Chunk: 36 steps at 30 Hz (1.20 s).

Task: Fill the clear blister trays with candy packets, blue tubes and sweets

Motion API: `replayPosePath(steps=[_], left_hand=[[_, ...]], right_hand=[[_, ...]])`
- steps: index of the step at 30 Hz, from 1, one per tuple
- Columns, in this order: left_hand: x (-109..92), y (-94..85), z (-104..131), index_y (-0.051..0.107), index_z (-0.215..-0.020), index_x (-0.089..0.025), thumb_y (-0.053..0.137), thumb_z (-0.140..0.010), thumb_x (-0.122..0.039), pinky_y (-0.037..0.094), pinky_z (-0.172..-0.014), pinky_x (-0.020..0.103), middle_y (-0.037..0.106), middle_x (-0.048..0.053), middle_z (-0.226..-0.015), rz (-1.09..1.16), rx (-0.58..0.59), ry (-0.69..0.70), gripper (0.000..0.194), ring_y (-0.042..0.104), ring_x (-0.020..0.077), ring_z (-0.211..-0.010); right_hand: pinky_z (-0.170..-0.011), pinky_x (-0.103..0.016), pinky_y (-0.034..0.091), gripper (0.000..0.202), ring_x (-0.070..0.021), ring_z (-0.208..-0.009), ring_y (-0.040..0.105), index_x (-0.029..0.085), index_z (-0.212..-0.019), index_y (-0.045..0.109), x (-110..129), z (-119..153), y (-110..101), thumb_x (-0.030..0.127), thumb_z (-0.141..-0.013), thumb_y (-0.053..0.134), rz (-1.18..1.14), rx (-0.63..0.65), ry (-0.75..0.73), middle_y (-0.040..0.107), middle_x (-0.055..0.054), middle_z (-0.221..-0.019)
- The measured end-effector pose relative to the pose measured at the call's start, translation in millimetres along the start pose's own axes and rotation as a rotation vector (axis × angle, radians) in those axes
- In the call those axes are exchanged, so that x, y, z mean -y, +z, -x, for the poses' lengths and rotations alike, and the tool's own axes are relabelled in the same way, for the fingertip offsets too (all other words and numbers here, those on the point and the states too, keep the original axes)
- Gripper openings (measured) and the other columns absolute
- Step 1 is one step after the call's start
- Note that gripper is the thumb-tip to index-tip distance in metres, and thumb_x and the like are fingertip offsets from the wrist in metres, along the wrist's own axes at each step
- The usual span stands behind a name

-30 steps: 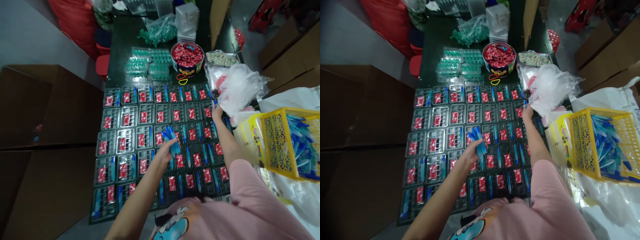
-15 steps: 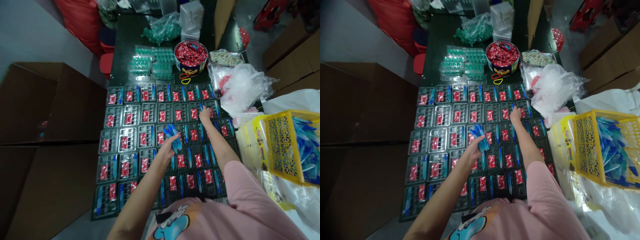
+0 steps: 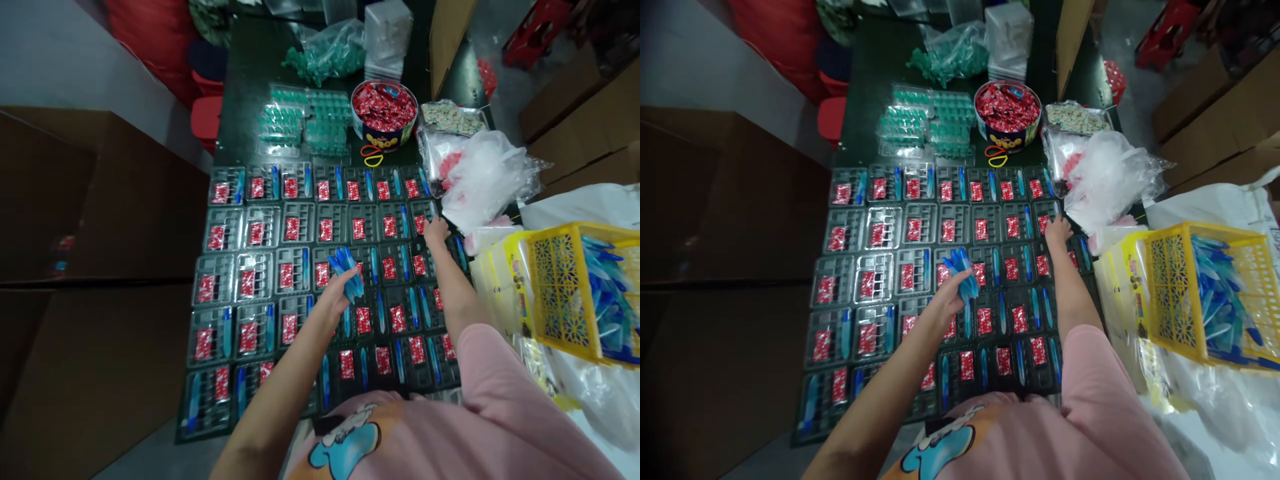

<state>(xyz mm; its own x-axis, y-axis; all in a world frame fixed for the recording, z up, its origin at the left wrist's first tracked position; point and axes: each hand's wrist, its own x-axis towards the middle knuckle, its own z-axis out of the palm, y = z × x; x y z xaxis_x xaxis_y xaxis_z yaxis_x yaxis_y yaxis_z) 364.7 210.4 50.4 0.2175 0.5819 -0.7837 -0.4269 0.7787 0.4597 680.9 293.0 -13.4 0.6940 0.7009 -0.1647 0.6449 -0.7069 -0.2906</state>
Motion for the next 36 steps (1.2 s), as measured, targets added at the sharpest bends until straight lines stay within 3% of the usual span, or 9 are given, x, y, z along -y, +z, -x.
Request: replayPosePath(steps=[3, 8, 10, 14, 21, 26, 30, 33, 36], left_hand=[[4, 3.3, -9, 0.061, -0.076, -0.015, 0.081, -0.061, -0.020, 0.050, -0.048, 0.024, 0.064, -0.001, -0.058, 0.007, -0.021, 0.034, 0.025, 0.060, 0.0128, -0.048], [11, 5.4, -26, 0.061, -0.077, -0.014, 0.085, -0.055, -0.021, 0.050, -0.050, 0.025, 0.066, 0.000, -0.061, 0.101, -0.049, 0.137, 0.033, 0.061, 0.0135, -0.049], [12, 3.6, -29, 0.063, -0.079, -0.013, 0.086, -0.053, -0.020, 0.052, -0.054, 0.025, 0.068, 0.002, -0.065, 0.145, -0.035, 0.162, 0.036, 0.064, 0.0144, -0.055], [9, -2.9, -30, 0.064, -0.082, -0.013, 0.086, -0.053, -0.021, 0.052, -0.059, 0.026, 0.068, 0.002, -0.067, 0.168, -0.031, 0.146, 0.037, 0.064, 0.0143, -0.057], [-2, -18.7, -22, 0.066, -0.085, -0.015, 0.074, -0.058, -0.011, 0.045, -0.049, 0.021, 0.062, -0.002, -0.058, 0.127, -0.156, 0.085, 0.028, 0.058, 0.0107, -0.051], [-3, -28.6, -12, 0.066, -0.085, -0.015, 0.078, -0.055, -0.014, 0.045, -0.047, 0.022, 0.063, -0.002, -0.061, 0.094, -0.146, 0.106, 0.033, 0.058, 0.0112, -0.051], [-4, -34.1, -10, 0.062, -0.075, -0.015, 0.082, -0.052, -0.017, 0.043, -0.045, 0.022, 0.061, -0.002, -0.056, 0.091, -0.146, 0.105, 0.031, 0.055, 0.0107, -0.047], [-4, -37.8, -17, 0.058, -0.070, -0.015, 0.085, -0.050, -0.018, 0.043, -0.045, 0.021, 0.059, -0.004, -0.054, 0.129, -0.141, 0.146, 0.033, 0.054, 0.0093, -0.046], [-3, -40.9, -25, 0.059, -0.072, -0.014, 0.086, -0.050, -0.019, 0.045, -0.048, 0.021, 0.062, -0.002, -0.057, 0.190, -0.104, 0.211, 0.035, 0.056, 0.0099, -0.048]], right_hand=[[-0.096, -0.049, 0.040, 0.036, -0.0301, -0.118, 0.050, 0.017, -0.122, 0.058, 19, 31, -5, 0.029, -0.089, 0.050, -0.149, 0.051, -0.208, 0.055, -0.017, -0.128], [-0.068, -0.030, 0.048, 0.025, -0.0169, -0.072, 0.061, 0.019, -0.088, 0.062, 58, 135, 8, 0.042, -0.077, 0.065, -0.627, 0.842, -0.560, 0.064, -0.001, -0.076], [-0.063, -0.026, 0.046, 0.030, -0.0142, -0.065, 0.058, 0.020, -0.083, 0.057, 63, 167, 16, 0.041, -0.067, 0.073, -0.728, 0.941, -0.549, 0.060, 0.004, -0.069], [-0.062, -0.025, 0.045, 0.034, -0.0129, -0.063, 0.056, 0.022, -0.088, 0.053, 60, 176, 27, 0.038, -0.064, 0.071, -0.781, 0.888, -0.434, 0.058, 0.006, -0.069], [-0.076, -0.030, 0.045, 0.023, -0.0168, -0.071, 0.059, 0.020, -0.090, 0.057, 69, 86, 41, 0.024, -0.067, 0.061, -0.362, 0.344, -0.317, 0.059, 0.002, -0.070], [-0.080, -0.031, 0.045, 0.022, -0.0194, -0.079, 0.061, 0.019, -0.090, 0.059, 87, 56, 59, 0.018, -0.068, 0.061, -0.194, 0.272, -0.296, 0.063, -0.002, -0.076], [-0.082, -0.032, 0.046, 0.026, -0.0200, -0.081, 0.061, 0.018, -0.092, 0.059, 97, 70, 58, 0.024, -0.069, 0.067, -0.231, 0.221, -0.334, 0.064, -0.004, -0.082], [-0.078, -0.031, 0.047, 0.022, -0.0180, -0.079, 0.061, 0.019, -0.089, 0.059, 104, 106, 49, 0.033, -0.073, 0.066, -0.393, 0.352, -0.471, 0.064, -0.002, -0.080], [-0.069, -0.028, 0.047, 0.023, -0.0148, -0.068, 0.060, 0.020, -0.084, 0.059, 108, 152, 42, 0.040, -0.074, 0.064, -0.582, 0.811, -0.580, 0.062, 0.002, -0.071]])
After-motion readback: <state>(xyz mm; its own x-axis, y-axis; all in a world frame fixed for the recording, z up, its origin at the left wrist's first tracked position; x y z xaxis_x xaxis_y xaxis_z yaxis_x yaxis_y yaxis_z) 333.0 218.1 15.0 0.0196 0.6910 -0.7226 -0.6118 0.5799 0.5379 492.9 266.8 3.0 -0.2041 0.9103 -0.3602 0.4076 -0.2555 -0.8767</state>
